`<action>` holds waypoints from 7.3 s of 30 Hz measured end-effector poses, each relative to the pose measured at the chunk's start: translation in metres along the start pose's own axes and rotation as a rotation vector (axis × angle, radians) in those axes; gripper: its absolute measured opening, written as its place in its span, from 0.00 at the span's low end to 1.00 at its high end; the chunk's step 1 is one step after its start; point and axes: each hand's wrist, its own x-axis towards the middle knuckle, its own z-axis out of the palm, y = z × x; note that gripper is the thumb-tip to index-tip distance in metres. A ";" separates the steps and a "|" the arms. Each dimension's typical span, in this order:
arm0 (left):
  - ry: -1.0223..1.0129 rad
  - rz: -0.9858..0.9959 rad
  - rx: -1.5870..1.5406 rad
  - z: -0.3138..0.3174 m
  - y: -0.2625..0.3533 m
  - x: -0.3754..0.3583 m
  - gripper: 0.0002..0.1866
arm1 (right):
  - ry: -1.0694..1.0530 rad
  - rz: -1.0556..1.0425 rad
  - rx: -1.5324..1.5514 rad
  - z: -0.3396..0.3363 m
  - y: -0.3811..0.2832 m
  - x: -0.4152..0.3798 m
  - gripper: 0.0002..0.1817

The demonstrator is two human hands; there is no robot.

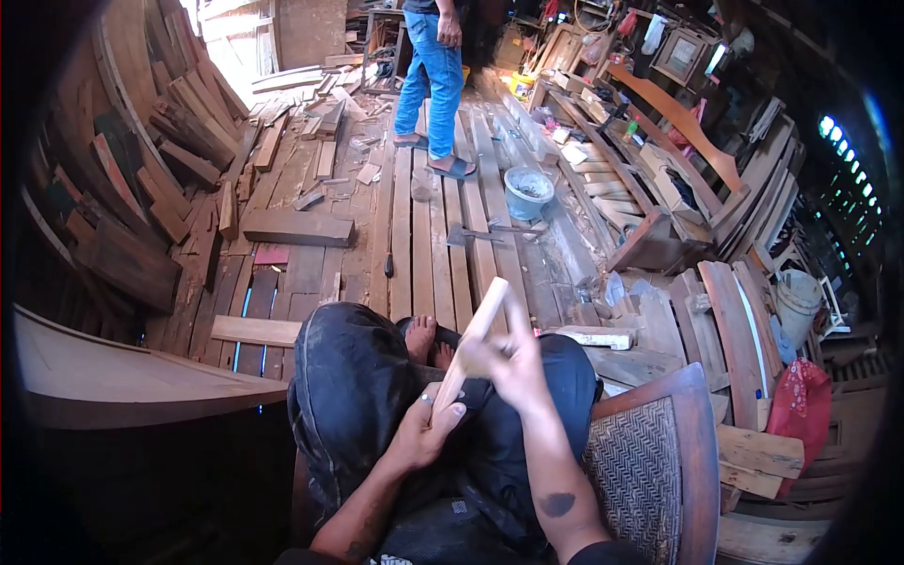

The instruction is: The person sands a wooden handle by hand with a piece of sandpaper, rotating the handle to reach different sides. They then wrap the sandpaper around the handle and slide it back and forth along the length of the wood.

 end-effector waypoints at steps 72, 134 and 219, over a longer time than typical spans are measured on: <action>-0.301 -0.284 -0.174 -0.010 0.015 -0.002 0.29 | 0.021 0.175 0.499 0.001 -0.004 0.013 0.36; -0.141 -0.098 -0.136 -0.005 0.004 0.002 0.23 | 0.211 0.121 0.448 0.022 0.030 -0.005 0.29; 0.107 -0.034 -0.304 -0.004 0.005 0.007 0.13 | -0.305 -0.054 -0.217 0.013 0.009 -0.031 0.24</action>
